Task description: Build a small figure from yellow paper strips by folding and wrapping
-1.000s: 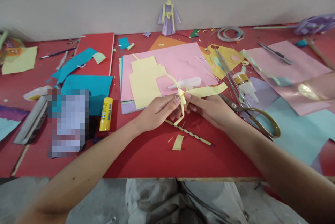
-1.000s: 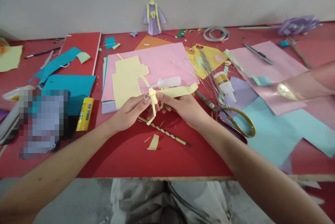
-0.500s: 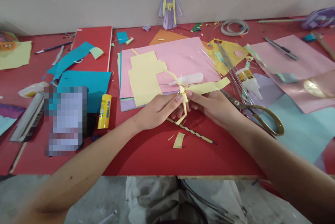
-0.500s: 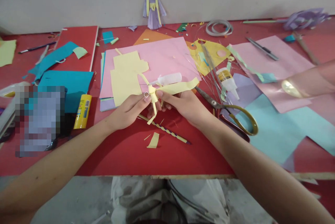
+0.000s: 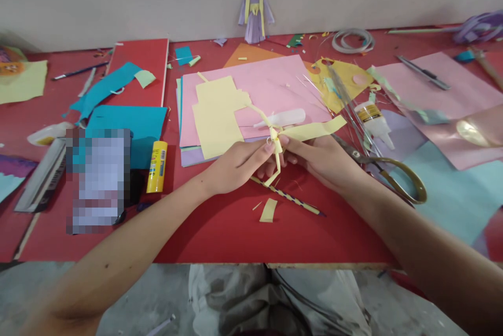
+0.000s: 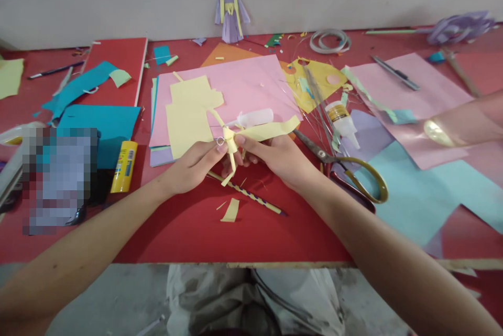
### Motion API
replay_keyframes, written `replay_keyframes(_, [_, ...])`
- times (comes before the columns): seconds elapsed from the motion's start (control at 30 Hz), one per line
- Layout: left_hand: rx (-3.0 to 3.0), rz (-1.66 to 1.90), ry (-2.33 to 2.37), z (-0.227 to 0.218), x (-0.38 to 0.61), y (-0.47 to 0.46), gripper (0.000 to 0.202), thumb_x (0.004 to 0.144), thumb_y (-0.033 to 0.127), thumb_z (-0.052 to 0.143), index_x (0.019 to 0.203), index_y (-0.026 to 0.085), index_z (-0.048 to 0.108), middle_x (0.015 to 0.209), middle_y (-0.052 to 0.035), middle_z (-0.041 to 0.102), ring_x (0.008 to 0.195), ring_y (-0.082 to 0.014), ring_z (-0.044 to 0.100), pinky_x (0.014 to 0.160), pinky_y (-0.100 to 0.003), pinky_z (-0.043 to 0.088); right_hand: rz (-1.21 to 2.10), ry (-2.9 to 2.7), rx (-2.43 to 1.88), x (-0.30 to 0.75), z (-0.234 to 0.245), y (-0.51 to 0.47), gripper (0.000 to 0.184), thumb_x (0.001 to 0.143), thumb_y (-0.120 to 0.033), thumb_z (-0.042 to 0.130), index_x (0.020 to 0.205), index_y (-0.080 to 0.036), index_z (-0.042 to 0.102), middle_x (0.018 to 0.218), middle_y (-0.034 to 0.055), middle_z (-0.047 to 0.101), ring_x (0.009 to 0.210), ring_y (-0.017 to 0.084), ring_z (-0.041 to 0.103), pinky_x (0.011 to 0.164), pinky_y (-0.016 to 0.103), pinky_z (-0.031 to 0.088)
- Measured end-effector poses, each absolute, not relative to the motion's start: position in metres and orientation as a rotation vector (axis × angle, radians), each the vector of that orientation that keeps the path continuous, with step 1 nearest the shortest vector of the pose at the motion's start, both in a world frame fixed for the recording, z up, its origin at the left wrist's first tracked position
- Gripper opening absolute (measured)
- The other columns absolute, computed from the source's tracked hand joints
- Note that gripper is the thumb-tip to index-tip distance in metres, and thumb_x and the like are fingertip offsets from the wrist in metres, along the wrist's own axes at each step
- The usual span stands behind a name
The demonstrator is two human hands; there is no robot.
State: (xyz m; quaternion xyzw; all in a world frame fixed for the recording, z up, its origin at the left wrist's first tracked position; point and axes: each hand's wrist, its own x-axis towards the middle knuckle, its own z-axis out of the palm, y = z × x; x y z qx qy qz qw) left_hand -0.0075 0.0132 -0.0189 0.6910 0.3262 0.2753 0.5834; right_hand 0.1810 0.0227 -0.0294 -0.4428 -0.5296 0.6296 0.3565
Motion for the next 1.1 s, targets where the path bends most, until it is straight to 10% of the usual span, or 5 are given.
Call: replay_keyframes(1.1, [1.663,0.639,0.773,-0.0208,-0.0071,0.0125,0.047,0.1,0.041,0.027,0.081,0.013,0.059,0.068,-0.0026,0.058,0.066,-0.0119,0.056,0.065,-0.025,0.048,1.591,-1.383,-1.138,0.1806,-0.0303,0.023,0.034,0.079,-0.047,0.068,0.06,-0.02,0.062,0.059,-0.0007,0.057,0.055,0.011,0.046,0.056,0.029,0.036])
